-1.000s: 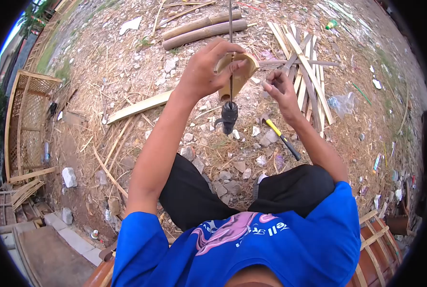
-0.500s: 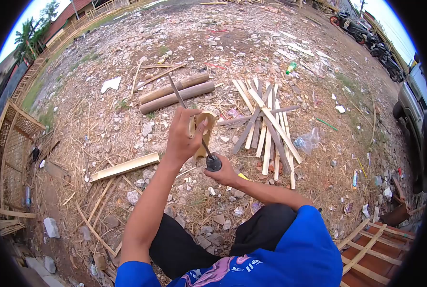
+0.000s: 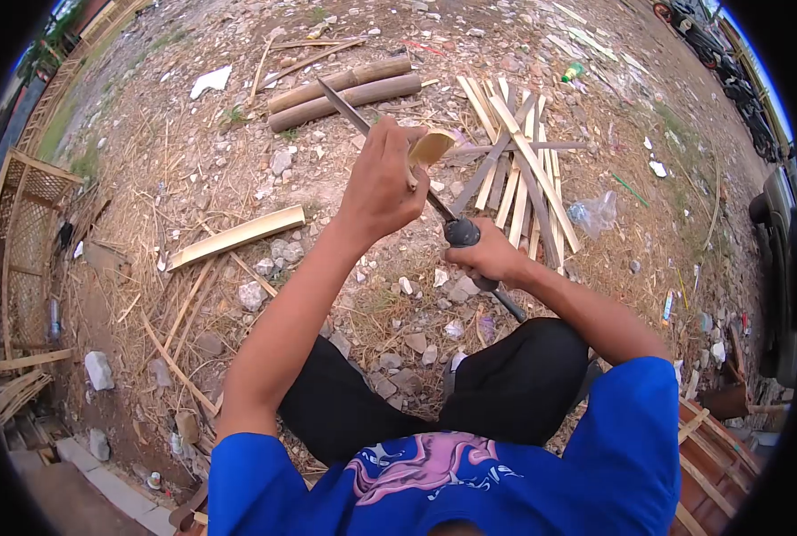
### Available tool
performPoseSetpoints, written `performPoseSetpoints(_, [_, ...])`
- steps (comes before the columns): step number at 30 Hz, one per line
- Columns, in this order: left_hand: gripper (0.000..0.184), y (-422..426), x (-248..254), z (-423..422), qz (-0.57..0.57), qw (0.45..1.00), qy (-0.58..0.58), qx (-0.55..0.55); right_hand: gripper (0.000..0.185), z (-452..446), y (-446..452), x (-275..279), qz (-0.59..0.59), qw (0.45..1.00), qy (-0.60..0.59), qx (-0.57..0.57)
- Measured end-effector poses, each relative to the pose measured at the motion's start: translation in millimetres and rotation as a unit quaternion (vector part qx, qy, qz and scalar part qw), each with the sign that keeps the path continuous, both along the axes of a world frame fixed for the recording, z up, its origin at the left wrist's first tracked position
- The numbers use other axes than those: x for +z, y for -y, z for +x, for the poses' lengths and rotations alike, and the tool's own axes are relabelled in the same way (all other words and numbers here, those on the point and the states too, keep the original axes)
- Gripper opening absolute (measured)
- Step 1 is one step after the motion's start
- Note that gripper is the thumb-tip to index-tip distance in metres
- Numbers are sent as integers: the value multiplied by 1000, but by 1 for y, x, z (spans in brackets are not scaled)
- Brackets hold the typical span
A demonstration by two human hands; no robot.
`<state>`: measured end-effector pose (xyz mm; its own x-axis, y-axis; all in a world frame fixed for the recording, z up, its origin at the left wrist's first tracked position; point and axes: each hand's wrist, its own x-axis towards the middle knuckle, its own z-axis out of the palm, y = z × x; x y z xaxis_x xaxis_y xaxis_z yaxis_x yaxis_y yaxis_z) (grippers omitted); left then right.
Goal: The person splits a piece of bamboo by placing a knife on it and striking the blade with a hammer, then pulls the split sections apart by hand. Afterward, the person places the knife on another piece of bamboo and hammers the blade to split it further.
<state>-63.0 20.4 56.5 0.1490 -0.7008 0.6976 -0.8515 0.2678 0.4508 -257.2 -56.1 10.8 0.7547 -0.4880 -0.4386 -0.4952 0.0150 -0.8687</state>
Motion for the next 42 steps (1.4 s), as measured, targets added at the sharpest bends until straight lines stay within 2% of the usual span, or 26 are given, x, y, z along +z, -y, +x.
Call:
performPoseSetpoints(3, [47, 9, -1, 20, -20, 999, 7, 26, 24, 19, 12, -11, -111, 992, 60, 14])
performPoseSetpoints(6, [47, 12, -5, 31, -23, 999, -7, 27, 24, 28, 10, -17, -169, 980, 106, -10])
performPoseSetpoints(10, [50, 7, -4, 26, -12, 1000, 5, 25, 29, 21, 10, -27, -243, 963, 112, -12])
performPoseSetpoints(11, [48, 8, -2, 27, -37, 999, 32, 22, 30, 22, 8, -26, -236, 966, 107, -25])
performPoseSetpoints(14, [51, 4, -6, 40, -23, 1000, -12, -2, 31, 28, 8, -27, -261, 955, 135, -28])
performPoseSetpoints(15, [54, 0, -4, 39, -1, 998, -64, -9, 30, 29, 8, -28, -263, 955, 131, -27])
performPoseSetpoints(17, [55, -4, -4, 40, -1, 999, -38, 5, 30, 34, 10, -27, -270, 954, 126, -25])
performPoseSetpoints(24, [50, 2, -12, 36, -22, 998, -56, 7, 33, 33, 8, -23, -246, 964, 102, -29])
performPoseSetpoints(28, [45, 2, -6, 36, -4, 1000, 4, 29, 31, 32, 0, -10, -105, 991, 81, 5])
performPoseSetpoints(33, [47, 7, -8, 14, -47, 997, 57, 22, 28, 14, -3, 1, -103, 994, 39, 0])
performPoseSetpoints(38, [46, 2, -12, -4, -28, 998, 40, 32, 27, 4, -3, -8, -130, 991, -1, 2])
performPoseSetpoints(42, [47, -1, -15, -6, -6, 999, 27, 36, 29, 12, 2, -24, -97, 994, -46, 2])
